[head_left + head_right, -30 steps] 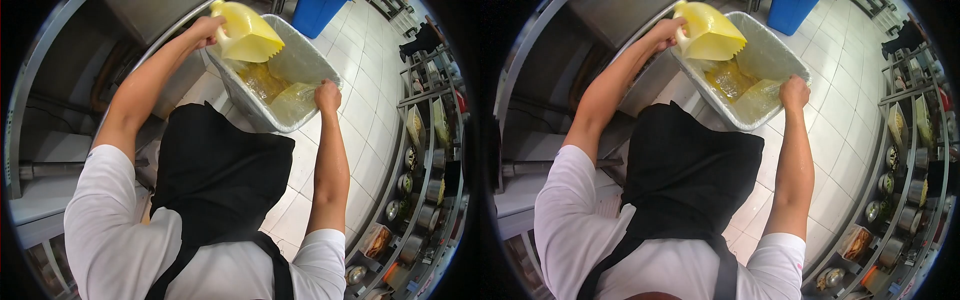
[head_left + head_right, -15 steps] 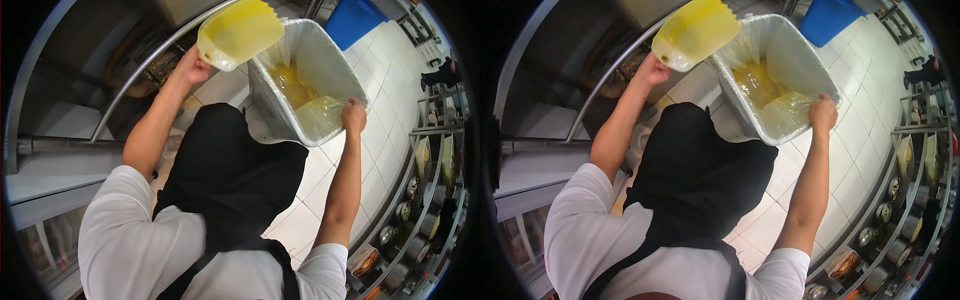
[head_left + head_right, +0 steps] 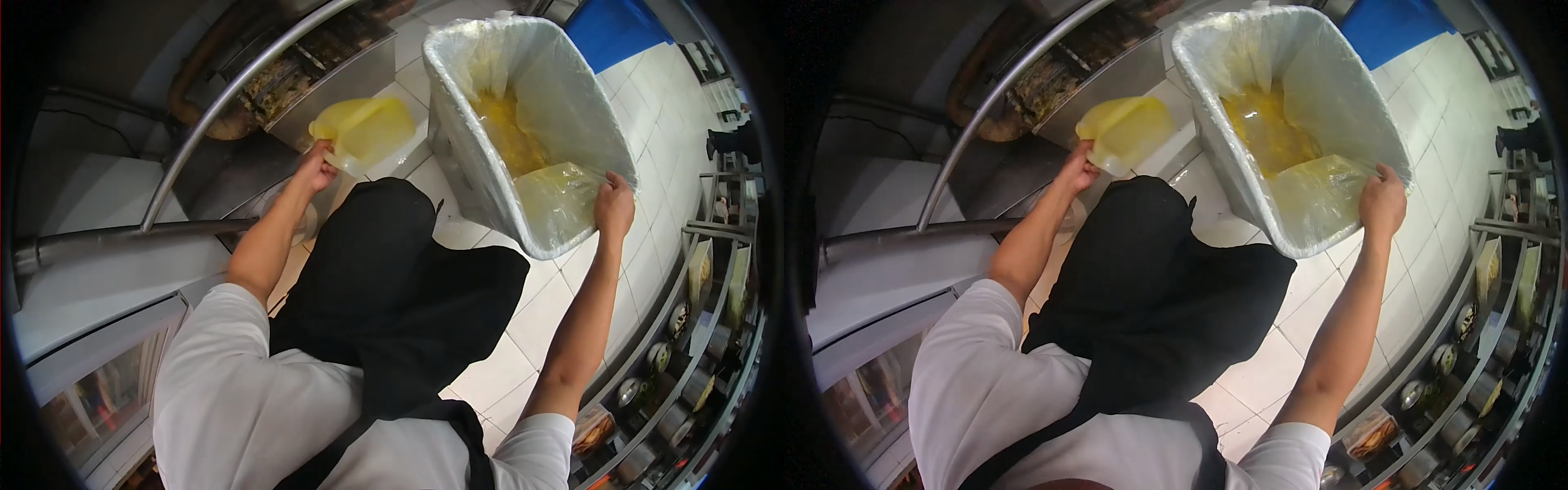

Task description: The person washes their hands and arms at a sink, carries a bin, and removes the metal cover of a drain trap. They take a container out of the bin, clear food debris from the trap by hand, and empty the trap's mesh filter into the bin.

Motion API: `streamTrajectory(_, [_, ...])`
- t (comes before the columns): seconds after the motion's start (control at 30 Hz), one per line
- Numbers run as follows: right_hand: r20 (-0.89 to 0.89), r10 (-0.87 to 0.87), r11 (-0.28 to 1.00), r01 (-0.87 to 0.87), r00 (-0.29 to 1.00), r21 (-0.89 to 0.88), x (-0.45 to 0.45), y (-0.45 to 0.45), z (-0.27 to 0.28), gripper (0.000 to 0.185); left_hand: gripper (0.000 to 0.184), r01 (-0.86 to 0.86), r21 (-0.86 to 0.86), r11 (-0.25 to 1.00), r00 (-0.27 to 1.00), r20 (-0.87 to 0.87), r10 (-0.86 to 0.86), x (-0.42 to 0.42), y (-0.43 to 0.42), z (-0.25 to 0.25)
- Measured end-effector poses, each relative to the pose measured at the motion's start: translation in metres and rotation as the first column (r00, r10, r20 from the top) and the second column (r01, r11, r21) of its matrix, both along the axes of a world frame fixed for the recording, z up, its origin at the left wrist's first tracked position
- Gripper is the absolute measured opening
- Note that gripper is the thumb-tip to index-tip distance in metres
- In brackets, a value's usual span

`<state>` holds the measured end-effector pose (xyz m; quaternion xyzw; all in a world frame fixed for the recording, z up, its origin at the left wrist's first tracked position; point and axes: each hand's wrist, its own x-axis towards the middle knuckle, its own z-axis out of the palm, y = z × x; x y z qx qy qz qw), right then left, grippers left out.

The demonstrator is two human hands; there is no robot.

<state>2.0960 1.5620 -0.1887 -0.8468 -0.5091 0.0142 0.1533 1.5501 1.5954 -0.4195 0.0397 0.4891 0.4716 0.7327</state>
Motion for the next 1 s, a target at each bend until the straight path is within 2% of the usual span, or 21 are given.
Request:
streamTrajectory(0.07, [0.021,0.019,1.0,-0.019,1.0,0.007,0.001,0.0,-0.003,0.04,0.016,-0.027,-0.081,0.996,0.994,-0.11,0.018,0.015,0.006,-0.015])
streamTrajectory(0.1, [0.017,0.021,1.0,-0.021,1.0,0.005,0.001,0.0,-0.002,0.04,0.016,-0.048,-0.12,0.992,0.991,-0.127,0.033,0.013,0.013,-0.038])
streamTrajectory(0.2, [0.016,0.023,1.0,-0.023,1.0,0.011,0.0,0.001,-0.003,0.04,0.016,-0.323,-0.251,0.912,0.94,-0.193,0.28,0.034,0.02,-0.057])
streamTrajectory(0.33, [0.026,0.02,1.0,-0.019,0.999,-0.023,0.0,0.003,-0.002,0.041,0.022,-0.513,-0.318,0.797,0.858,-0.167,0.485,0.048,0.029,-0.079])
streamTrajectory(0.47, [0.034,0.012,0.999,-0.011,0.999,-0.05,-0.008,0.004,0.003,0.042,0.034,-0.479,-0.313,0.82,0.867,-0.022,0.498,0.055,0.032,-0.1])
streamTrajectory(0.67, [0.055,0.044,0.997,-0.04,0.998,-0.073,-0.005,0.005,0.003,0.041,0.054,-0.313,-0.301,0.901,0.929,0.099,0.356,0.049,0.046,-0.113])
streamTrajectory(0.77, [0.048,0.093,0.995,-0.091,0.994,-0.042,0.01,0.006,-0.008,0.041,0.069,-0.294,-0.265,0.919,0.871,0.322,0.371,0.045,0.049,-0.137])
streamTrajectory(0.83, [0.001,0.127,0.992,-0.127,0.992,-0.013,0.019,0.006,-0.015,0.04,0.078,-0.206,-0.295,0.933,0.938,0.214,0.274,0.043,0.051,-0.118])
streamTrajectory(0.9, [-0.004,0.075,0.996,-0.075,0.997,-0.041,0.007,0.007,-0.008,0.04,0.084,-0.105,-0.35,0.931,0.989,0.065,0.136,0.047,0.043,-0.084])
streamTrajectory(1.0, [0.034,0.046,0.999,-0.045,0.998,-0.016,0.006,0.006,-0.008,0.039,0.071,0.192,-0.376,0.907,0.949,-0.166,-0.27,0.024,0.034,-0.069])
